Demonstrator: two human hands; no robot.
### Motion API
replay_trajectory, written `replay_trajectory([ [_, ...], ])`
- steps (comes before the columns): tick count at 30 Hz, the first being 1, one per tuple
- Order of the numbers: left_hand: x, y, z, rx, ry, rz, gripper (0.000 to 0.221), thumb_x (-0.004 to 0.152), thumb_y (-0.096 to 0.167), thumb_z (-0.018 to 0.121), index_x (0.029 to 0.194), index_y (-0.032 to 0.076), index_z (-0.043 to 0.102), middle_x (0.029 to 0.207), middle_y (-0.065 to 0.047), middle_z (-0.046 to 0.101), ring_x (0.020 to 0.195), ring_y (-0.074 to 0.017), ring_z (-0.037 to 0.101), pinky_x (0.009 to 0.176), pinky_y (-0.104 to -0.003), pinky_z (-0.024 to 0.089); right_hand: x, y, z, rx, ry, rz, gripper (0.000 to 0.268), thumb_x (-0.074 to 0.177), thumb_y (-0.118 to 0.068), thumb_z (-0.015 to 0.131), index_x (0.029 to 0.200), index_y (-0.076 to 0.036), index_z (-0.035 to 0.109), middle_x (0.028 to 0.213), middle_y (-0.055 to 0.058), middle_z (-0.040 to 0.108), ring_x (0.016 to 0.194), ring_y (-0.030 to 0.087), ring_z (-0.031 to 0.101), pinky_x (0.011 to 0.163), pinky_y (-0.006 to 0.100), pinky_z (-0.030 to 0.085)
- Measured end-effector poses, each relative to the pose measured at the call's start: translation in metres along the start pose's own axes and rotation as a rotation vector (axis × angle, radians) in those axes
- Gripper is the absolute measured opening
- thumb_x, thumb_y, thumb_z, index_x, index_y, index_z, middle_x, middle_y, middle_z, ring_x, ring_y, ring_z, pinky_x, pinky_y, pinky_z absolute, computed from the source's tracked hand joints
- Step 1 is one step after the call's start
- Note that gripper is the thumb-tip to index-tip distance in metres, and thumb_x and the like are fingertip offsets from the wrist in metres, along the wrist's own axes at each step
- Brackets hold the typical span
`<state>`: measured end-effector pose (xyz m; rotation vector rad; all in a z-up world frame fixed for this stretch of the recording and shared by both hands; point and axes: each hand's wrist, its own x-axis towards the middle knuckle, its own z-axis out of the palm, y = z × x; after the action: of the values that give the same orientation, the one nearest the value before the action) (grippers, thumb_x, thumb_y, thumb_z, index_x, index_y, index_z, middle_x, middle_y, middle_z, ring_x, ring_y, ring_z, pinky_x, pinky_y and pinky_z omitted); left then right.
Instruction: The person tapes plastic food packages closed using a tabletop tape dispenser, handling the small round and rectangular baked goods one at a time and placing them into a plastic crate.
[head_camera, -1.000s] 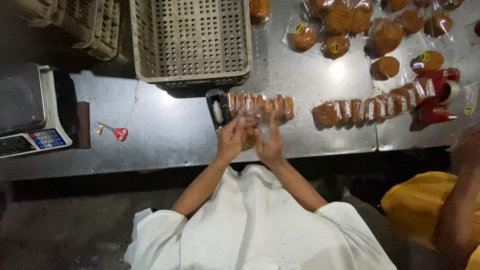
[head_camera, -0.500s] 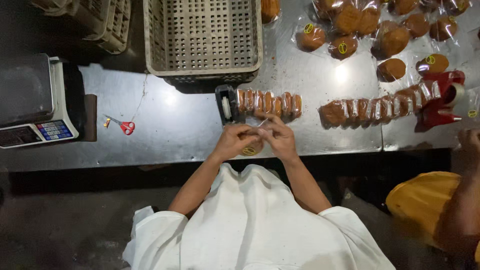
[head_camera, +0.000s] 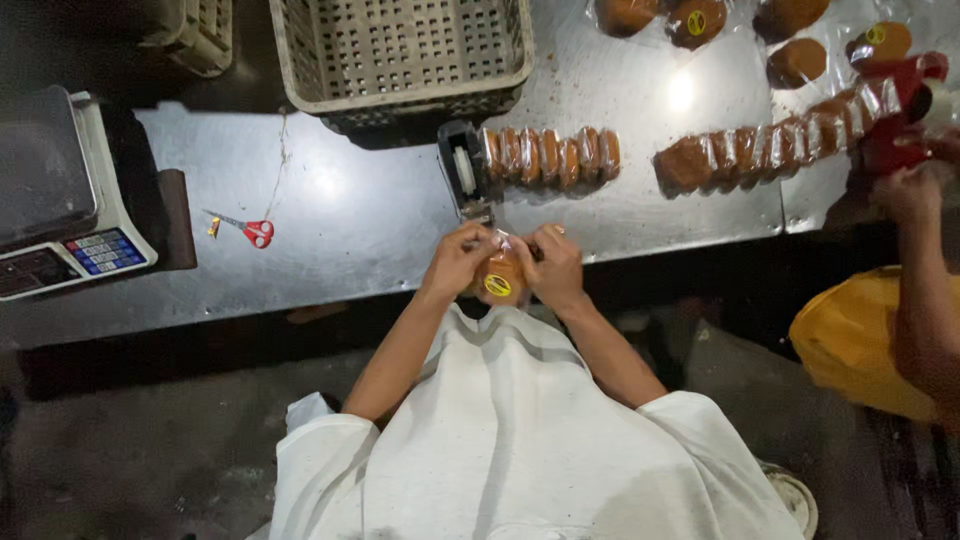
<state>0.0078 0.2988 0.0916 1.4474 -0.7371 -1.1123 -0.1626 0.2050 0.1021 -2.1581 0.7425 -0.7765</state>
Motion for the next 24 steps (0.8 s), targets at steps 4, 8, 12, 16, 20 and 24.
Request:
replay_trajectory([
  [4, -0.019, -0.01, 0.022, 0.34, 0.288, 0.136, 0.021, 0.098, 0.012, 0.072, 0.085, -0.001, 0.063, 0.093, -0.005, 0.056, 0.091, -0.0211, 0.059, 0.083, -0.034, 0.05, -0.049, 0.028, 0.055, 0.637, -0.053, 0.538, 0.032, 0.113, -0.021, 0.065, 0.09, 0.001, 0.065, 0.079, 0.005, 0.059, 0.071, 0.016, 0.046, 0.072, 0.033, 0.043],
  [8, -0.032, -0.013, 0.025, 0.162, 0.438, 0.443, 0.018, 0.095, 0.008, 0.07, 0.103, 0.004, 0.054, 0.116, -0.009, 0.052, 0.108, -0.0268, 0.057, 0.094, -0.035, 0.05, -0.061, 0.005, 0.062, 1.055, -0.132, 0.534, 0.036, 0.104, -0.023, 0.063, 0.135, -0.008, 0.054, 0.126, 0.002, 0.061, 0.119, 0.012, 0.058, 0.103, 0.026, 0.049],
  [12, -0.041, -0.026, 0.013, 0.463, 0.36, 0.469, 0.047, 0.098, 0.014, 0.073, 0.138, 0.005, 0.049, 0.142, -0.019, 0.046, 0.136, -0.0399, 0.044, 0.113, -0.05, 0.039, -0.047, -0.012, 0.064, 1.206, -0.103, 0.603, 0.054, 0.096, -0.023, 0.073, 0.141, -0.009, 0.045, 0.131, 0.005, 0.055, 0.119, 0.017, 0.056, 0.095, 0.033, 0.051],
  [16, -0.034, -0.042, 0.005, -0.923, 0.114, -0.198, 0.055, 0.098, 0.028, 0.063, 0.146, 0.012, 0.042, 0.133, -0.011, 0.051, 0.123, -0.0253, 0.055, 0.102, -0.044, 0.051, -0.001, 0.022, 0.071, 0.405, -0.115, 0.565, 0.039, 0.093, -0.038, 0.075, 0.114, -0.005, 0.072, 0.102, 0.002, 0.072, 0.094, 0.016, 0.063, 0.085, 0.032, 0.052],
  [20, -0.027, -0.046, -0.022, -0.94, 0.108, -0.116, 0.052, 0.1, 0.025, 0.065, 0.143, 0.006, 0.044, 0.135, -0.015, 0.056, 0.124, -0.0304, 0.06, 0.103, -0.05, 0.054, 0.06, 0.072, 0.108, 0.243, -0.036, 0.671, 0.034, 0.088, -0.04, 0.081, 0.085, -0.006, 0.076, 0.082, 0.002, 0.069, 0.076, 0.013, 0.064, 0.071, 0.03, 0.051],
  [24, -0.028, -0.034, -0.035, -0.784, 0.206, -0.164, 0.055, 0.099, 0.025, 0.065, 0.147, 0.011, 0.043, 0.141, -0.009, 0.056, 0.13, -0.0229, 0.058, 0.107, -0.046, 0.052, 0.056, 0.095, 0.124, 0.25, -0.018, 0.477, 0.024, 0.087, -0.027, 0.079, 0.083, -0.003, 0.077, 0.08, 0.006, 0.066, 0.073, 0.015, 0.059, 0.066, 0.034, 0.049],
])
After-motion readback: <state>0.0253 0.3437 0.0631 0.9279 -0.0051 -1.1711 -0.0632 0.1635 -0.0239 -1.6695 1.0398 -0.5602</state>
